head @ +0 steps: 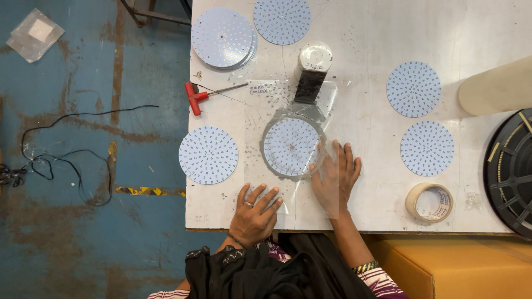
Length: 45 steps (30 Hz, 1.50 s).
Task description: The person applies a gray paste to a circular perforated disc using a small brush, then smooths a clear film over the disc with their hands. They repeat the application and smoothing process on the same disc.
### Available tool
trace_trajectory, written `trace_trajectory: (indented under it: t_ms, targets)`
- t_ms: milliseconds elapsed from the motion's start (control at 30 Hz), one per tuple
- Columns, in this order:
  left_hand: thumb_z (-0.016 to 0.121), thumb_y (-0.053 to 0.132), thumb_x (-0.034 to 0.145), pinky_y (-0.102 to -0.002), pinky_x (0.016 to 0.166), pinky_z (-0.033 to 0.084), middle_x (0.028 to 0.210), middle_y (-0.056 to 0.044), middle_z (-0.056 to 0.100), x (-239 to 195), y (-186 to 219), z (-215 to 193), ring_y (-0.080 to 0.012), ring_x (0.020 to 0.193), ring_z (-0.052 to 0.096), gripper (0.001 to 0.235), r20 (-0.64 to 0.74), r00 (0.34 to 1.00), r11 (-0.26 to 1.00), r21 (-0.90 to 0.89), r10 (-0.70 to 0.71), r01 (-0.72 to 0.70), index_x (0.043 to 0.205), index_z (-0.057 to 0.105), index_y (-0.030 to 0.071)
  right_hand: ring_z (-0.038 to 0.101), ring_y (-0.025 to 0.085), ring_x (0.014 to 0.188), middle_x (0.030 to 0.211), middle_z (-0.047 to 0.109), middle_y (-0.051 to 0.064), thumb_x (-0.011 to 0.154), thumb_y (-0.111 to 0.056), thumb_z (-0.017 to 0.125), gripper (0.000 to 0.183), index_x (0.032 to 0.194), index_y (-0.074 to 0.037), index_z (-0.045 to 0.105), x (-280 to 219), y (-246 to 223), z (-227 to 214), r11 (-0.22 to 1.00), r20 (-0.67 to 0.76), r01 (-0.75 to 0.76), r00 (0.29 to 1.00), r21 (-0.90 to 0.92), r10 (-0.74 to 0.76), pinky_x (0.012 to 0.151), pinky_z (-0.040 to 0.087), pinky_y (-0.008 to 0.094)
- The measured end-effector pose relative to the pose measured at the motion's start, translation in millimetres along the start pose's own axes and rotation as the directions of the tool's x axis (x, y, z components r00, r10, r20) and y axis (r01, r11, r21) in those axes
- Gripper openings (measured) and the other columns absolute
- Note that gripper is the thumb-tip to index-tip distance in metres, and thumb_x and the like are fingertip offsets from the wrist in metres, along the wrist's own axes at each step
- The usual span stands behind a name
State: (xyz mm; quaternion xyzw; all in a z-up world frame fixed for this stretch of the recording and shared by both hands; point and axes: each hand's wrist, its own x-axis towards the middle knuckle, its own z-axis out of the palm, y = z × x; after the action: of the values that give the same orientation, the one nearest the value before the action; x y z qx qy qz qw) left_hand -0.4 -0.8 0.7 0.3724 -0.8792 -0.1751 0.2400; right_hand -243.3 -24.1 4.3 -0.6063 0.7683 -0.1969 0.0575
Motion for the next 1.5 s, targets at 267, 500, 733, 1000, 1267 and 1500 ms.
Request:
trace_trajectory:
  t_ms: [267, 500, 733, 1000, 1267, 1500]
  targets:
    - [0.073, 0.016, 0.083, -0.06, 0.119, 0.028, 0.141, -0.007, 0.062, -1.3, -0.4, 2.5, -0.032, 0.136, 0.047, 0.035, 0.005, 1.0, 1.0, 0.004, -0.003, 0.003, 0.118, 0.075, 0.01, 0.028, 0.039, 0.153, 0.159, 0.045, 0.017, 0.092, -0.032, 0.066, 0.052, 0.142, -0.016, 0.062, 0.1, 0.2, -0.1, 1.0, 0.005, 0.0, 1.0, 0.0, 0.0, 0.122, 0.01, 0.061]
    - [0.073, 0.016, 0.084, -0.06, 0.119, 0.028, 0.141, -0.007, 0.062, -2.1, -0.5, 3.5, -0.0319, 0.136, 0.048, 0.034, 0.003, 1.0, 1.0, 0.01, -0.006, 0.006, 0.117, 0.076, 0.011, 0.027, 0.039, 0.153, 0.158, 0.045, 0.018, 0.092, -0.032, 0.066, 0.053, 0.142, -0.016, 0.062, 0.5, -0.6, -0.7, 1.0, 0.013, -0.005, 1.0, 0.006, 0.005, 0.122, 0.009, 0.061]
    - [0.072, 0.017, 0.084, -0.059, 0.119, 0.028, 0.141, -0.007, 0.062, -1.4, -0.2, 2.2, -0.0317, 0.136, 0.048, 0.034, 0.007, 1.0, 1.0, 0.013, -0.006, 0.006, 0.118, 0.076, 0.011, 0.027, 0.039, 0.153, 0.158, 0.045, 0.018, 0.092, -0.032, 0.066, 0.052, 0.142, -0.016, 0.062, 0.5, -1.8, -1.5, 1.0, 0.008, -0.007, 1.0, 0.012, 0.007, 0.122, 0.009, 0.061]
    - [0.073, 0.017, 0.083, -0.059, 0.118, 0.029, 0.141, -0.006, 0.062, -1.4, -0.6, 2.6, -0.0316, 0.135, 0.048, 0.036, 0.007, 1.0, 1.0, 0.014, -0.009, 0.009, 0.118, 0.075, 0.011, 0.027, 0.038, 0.153, 0.158, 0.046, 0.017, 0.092, -0.031, 0.066, 0.053, 0.143, -0.017, 0.062, 0.3, -1.1, -0.5, 1.0, 0.008, -0.012, 1.0, 0.009, 0.012, 0.123, 0.009, 0.061]
    - [0.073, 0.017, 0.084, -0.059, 0.119, 0.029, 0.141, -0.006, 0.062, -0.2, -0.2, 0.3, -0.0313, 0.135, 0.048, 0.035, 0.006, 1.0, 1.0, 0.006, -0.008, 0.008, 0.118, 0.075, 0.011, 0.026, 0.038, 0.154, 0.159, 0.044, 0.017, 0.093, -0.032, 0.066, 0.054, 0.144, -0.016, 0.061, 0.3, -0.7, -0.4, 1.0, 0.016, -0.01, 1.0, 0.01, 0.009, 0.123, 0.008, 0.061]
    - [0.073, 0.017, 0.085, -0.059, 0.119, 0.029, 0.141, -0.006, 0.062, -0.4, 0.4, 0.1, -0.031, 0.136, 0.048, 0.034, 0.002, 1.0, 1.0, 0.015, -0.007, 0.007, 0.118, 0.075, 0.011, 0.026, 0.039, 0.155, 0.16, 0.044, 0.018, 0.094, -0.032, 0.066, 0.055, 0.146, -0.014, 0.06, -3.8, 5.4, 4.9, 1.0, 0.017, -0.003, 1.0, 0.009, 0.003, 0.124, 0.009, 0.061]
